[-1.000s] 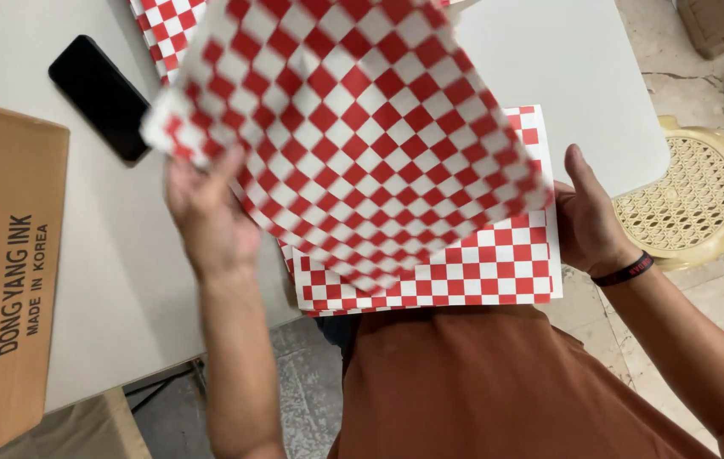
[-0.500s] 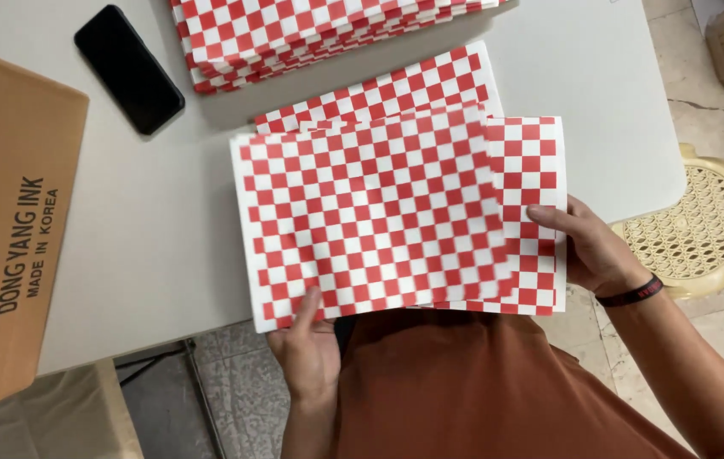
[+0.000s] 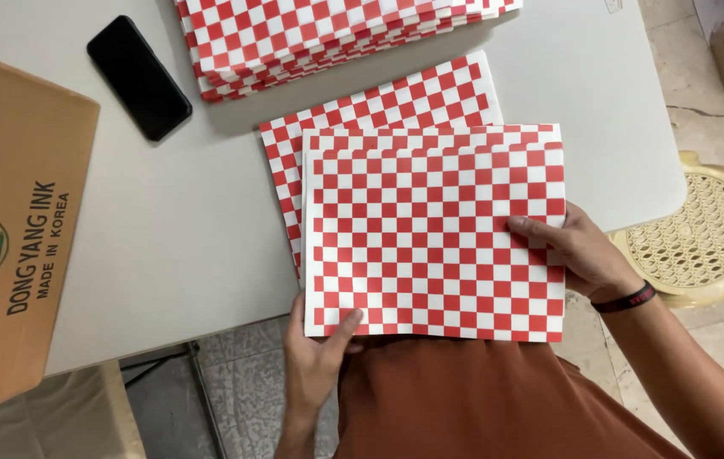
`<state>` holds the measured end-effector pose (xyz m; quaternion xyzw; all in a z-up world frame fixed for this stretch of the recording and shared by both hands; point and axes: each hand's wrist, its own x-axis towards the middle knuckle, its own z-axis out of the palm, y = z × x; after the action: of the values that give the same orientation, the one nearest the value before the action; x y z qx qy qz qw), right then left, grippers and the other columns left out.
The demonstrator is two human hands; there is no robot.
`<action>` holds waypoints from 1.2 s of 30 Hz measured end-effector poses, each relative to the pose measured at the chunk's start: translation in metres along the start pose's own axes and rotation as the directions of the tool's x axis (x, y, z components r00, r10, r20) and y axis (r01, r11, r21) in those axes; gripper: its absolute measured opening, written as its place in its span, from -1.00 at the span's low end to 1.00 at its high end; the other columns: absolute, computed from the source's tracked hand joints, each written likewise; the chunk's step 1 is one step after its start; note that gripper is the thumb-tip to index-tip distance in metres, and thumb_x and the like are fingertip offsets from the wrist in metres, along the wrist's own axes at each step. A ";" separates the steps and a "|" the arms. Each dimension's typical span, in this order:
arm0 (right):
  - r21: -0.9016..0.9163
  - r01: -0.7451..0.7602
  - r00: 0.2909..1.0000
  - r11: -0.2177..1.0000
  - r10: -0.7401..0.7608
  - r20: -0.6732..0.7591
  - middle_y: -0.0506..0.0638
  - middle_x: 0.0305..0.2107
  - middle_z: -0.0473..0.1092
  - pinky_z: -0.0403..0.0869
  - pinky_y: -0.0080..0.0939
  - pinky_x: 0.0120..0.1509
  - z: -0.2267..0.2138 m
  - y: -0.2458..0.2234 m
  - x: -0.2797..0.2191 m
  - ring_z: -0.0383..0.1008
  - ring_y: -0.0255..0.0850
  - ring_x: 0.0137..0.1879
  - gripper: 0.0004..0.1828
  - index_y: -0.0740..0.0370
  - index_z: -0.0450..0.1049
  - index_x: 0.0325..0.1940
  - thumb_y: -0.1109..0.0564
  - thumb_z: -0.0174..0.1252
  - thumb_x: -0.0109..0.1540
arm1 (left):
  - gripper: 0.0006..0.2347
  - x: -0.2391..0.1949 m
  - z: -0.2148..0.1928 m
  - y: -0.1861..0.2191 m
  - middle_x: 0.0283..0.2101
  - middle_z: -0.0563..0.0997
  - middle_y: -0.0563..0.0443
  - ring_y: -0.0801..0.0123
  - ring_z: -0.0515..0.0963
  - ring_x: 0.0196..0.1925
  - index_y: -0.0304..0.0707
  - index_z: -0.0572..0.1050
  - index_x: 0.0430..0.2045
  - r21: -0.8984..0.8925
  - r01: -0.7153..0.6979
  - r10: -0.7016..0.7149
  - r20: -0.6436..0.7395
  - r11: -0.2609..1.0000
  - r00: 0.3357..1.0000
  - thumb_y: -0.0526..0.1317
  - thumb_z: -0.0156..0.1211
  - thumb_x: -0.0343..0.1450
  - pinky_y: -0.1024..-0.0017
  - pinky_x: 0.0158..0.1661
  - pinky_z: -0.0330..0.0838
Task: Folding stacks of red and white checkered paper sheets on a work table.
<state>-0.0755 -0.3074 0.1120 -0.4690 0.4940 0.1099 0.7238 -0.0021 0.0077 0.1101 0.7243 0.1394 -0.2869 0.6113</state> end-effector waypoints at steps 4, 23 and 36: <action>-0.015 -0.011 0.999 1.000 0.011 -0.039 0.18 0.01 0.49 0.56 0.21 0.05 0.003 -0.002 -0.003 0.55 0.15 0.07 -0.63 0.26 0.34 0.09 0.16 0.14 0.21 | -0.57 0.021 -0.034 -0.006 -0.12 0.69 -0.04 0.39 0.69 -0.27 -0.26 0.57 0.00 0.569 -0.332 0.420 -0.026 0.753 0.907 0.00 0.27 0.34 0.48 -0.43 0.64; 0.175 0.325 0.934 0.929 -0.344 0.091 0.00 -0.03 0.49 0.64 -0.07 0.03 -0.011 0.014 0.013 0.57 -0.09 0.04 -0.56 0.20 0.39 0.17 0.19 0.21 0.21 | -0.46 0.079 -0.024 0.084 0.20 0.56 -0.05 0.20 0.56 0.25 -0.24 0.33 0.23 0.342 -0.635 0.577 0.266 0.693 0.772 0.13 0.10 0.45 0.27 0.21 0.49; -0.135 0.540 0.836 0.830 -0.513 0.195 0.11 -0.11 0.57 0.68 -0.04 -0.01 -0.012 0.010 0.020 0.63 -0.03 -0.01 -0.77 0.29 0.51 -0.09 0.15 0.24 0.21 | -0.62 0.074 -0.047 0.053 0.11 0.64 -0.05 0.12 0.63 0.21 -0.28 0.49 0.06 0.042 -0.457 0.415 0.351 0.888 0.839 -0.10 0.23 0.41 0.25 0.22 0.54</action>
<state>-0.0793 -0.3171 0.0894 -0.6425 0.2771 -0.0139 0.7143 0.0978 0.0312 0.1131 0.7145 -0.1527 -0.2660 0.6288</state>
